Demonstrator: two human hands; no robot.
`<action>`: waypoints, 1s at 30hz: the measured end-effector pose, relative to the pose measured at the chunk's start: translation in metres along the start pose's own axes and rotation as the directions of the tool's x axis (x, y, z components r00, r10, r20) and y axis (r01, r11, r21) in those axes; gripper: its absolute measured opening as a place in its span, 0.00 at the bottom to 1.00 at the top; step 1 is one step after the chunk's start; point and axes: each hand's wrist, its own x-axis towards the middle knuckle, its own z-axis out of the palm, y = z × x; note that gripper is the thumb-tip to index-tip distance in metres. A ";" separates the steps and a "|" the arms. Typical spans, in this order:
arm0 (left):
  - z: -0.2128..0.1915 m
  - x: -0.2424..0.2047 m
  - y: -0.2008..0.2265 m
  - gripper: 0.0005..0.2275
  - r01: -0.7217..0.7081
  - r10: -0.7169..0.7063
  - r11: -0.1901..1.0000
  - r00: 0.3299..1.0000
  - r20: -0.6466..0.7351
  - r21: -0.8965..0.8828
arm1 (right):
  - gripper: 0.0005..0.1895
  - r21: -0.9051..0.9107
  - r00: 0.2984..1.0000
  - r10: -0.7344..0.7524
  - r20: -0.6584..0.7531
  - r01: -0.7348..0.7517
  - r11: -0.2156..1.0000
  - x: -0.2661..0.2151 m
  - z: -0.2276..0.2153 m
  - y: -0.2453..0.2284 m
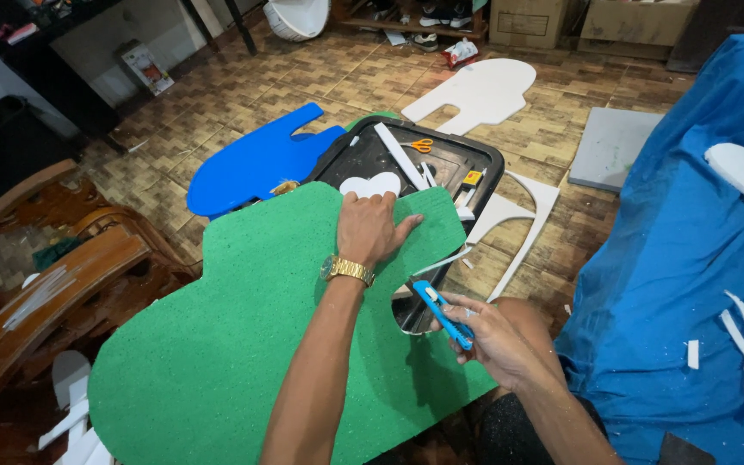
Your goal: A person is sitting on the floor, using a blue utility knife to carefully cut a green foam board into a specific shape, likely for a craft or decoration project.
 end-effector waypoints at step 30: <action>-0.006 -0.003 0.004 0.25 -0.008 0.008 1.000 0.999 -0.048 0.007 | 0.33 0.000 1.000 0.009 -0.027 -0.009 1.000 -0.007 0.007 -0.006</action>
